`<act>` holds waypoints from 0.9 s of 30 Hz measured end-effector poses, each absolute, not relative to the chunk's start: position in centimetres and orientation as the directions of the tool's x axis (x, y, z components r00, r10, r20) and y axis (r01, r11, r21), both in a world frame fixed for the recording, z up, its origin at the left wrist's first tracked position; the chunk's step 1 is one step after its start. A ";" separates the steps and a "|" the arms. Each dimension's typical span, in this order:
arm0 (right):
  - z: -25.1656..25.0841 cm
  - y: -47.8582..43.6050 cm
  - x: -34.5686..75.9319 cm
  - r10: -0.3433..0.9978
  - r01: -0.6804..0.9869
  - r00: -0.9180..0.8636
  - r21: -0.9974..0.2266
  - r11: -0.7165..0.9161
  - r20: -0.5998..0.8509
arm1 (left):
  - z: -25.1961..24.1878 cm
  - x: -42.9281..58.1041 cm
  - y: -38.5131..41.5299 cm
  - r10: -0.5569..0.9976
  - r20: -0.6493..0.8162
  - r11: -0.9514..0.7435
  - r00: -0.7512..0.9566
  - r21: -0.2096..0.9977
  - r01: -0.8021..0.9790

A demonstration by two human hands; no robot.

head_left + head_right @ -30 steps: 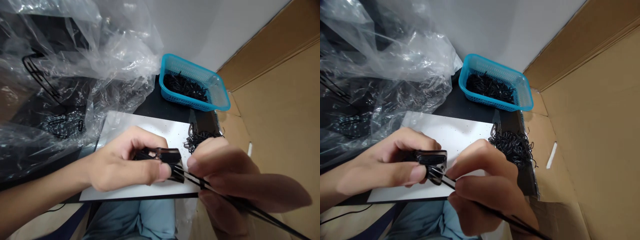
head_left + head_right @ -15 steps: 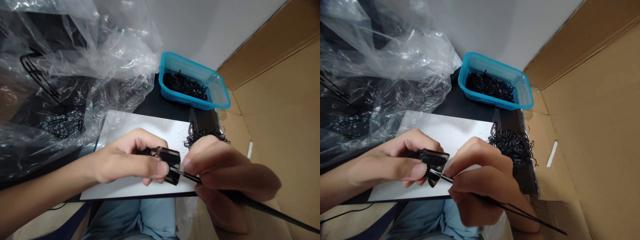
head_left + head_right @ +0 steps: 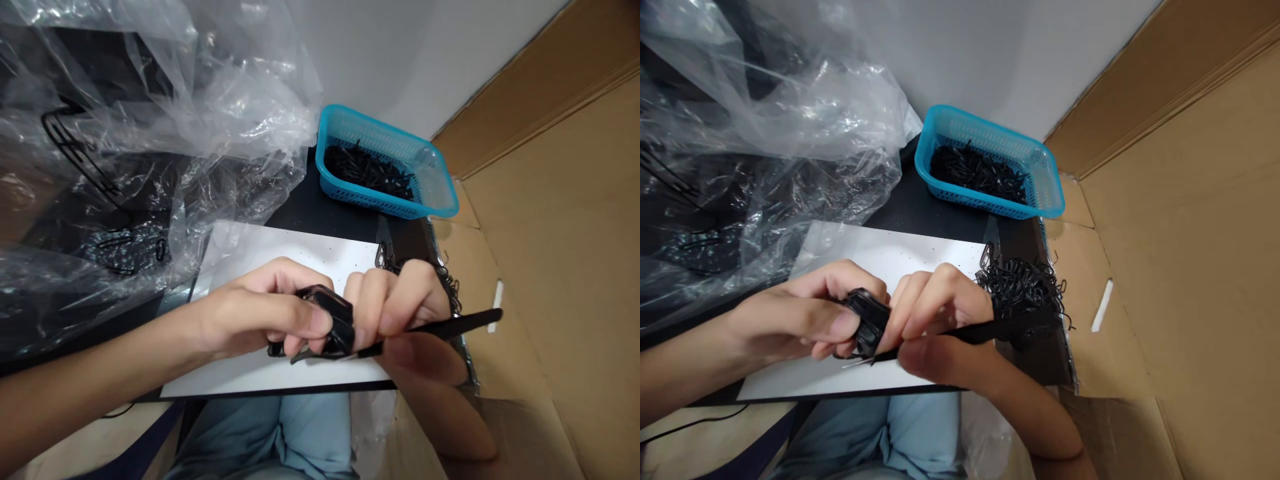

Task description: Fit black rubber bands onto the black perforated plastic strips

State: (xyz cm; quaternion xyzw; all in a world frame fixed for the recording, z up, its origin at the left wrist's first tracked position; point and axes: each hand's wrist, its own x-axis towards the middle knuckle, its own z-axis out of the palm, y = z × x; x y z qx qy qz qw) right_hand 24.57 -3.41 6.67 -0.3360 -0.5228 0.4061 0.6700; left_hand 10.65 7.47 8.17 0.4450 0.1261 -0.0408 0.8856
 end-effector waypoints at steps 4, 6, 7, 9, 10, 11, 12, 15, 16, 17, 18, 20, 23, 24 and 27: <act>6.7 -3.2 24.8 0.837 -0.289 0.098 -0.789 0.542 0.539 | 8.0 10.6 7.7 0.019 -0.236 0.585 0.972 0.790 0.181; 7.0 -3.3 25.1 0.800 -0.175 0.104 -0.781 0.600 0.591 | 8.2 10.7 7.7 0.037 -0.218 0.580 0.975 0.800 0.157; 7.2 -3.5 25.1 0.774 -0.094 0.116 -0.769 0.633 0.623 | 8.3 10.7 7.7 0.052 -0.206 0.575 0.977 0.806 0.139; 7.6 -4.0 24.8 0.722 0.073 0.175 -0.740 0.668 0.669 | 8.4 10.7 7.7 0.063 -0.175 0.557 0.983 0.823 0.111; 7.8 -4.3 24.6 0.709 0.141 0.206 -0.737 0.661 0.675 | 8.5 10.8 7.7 0.060 -0.162 0.547 0.985 0.831 0.103; 8.0 -4.6 24.2 0.704 0.193 0.227 -0.739 0.645 0.673 | 8.6 10.8 7.7 0.059 -0.155 0.538 0.986 0.837 0.100; 8.2 -4.8 23.9 0.711 0.231 0.246 -0.752 0.617 0.659 | 8.7 10.8 7.7 0.058 -0.153 0.529 0.986 0.843 0.100; 8.6 -5.2 23.2 0.738 0.258 0.315 -0.802 0.538 0.597 | 8.9 10.7 7.7 0.079 -0.173 0.515 0.982 0.850 0.108; 8.7 -5.3 23.1 0.741 0.254 0.323 -0.809 0.530 0.588 | 8.9 10.6 7.6 0.082 -0.179 0.514 0.980 0.851 0.112; 8.8 -5.3 23.1 0.749 0.250 0.328 -0.817 0.519 0.576 | 9.0 10.6 7.6 0.081 -0.183 0.511 0.980 0.851 0.117; 8.8 -5.2 23.1 0.756 0.246 0.325 -0.822 0.513 0.569 | 9.0 10.6 7.7 0.079 -0.185 0.510 0.979 0.852 0.120; 8.8 -5.2 23.2 0.768 0.246 0.316 -0.830 0.502 0.558 | 9.1 10.6 7.7 0.076 -0.189 0.507 0.979 0.852 0.126; 8.8 -5.1 23.3 0.776 0.237 0.310 -0.835 0.497 0.550 | 9.1 10.7 7.7 0.077 -0.195 0.500 0.978 0.856 0.131; 8.8 -5.2 23.2 0.779 0.231 0.304 -0.836 0.497 0.548 | 9.0 10.7 7.7 0.078 -0.197 0.498 0.977 0.857 0.133; 8.7 -5.1 23.2 0.804 0.208 0.302 -0.859 0.469 0.512 | 9.0 10.7 7.7 0.084 -0.199 0.492 0.977 0.860 0.133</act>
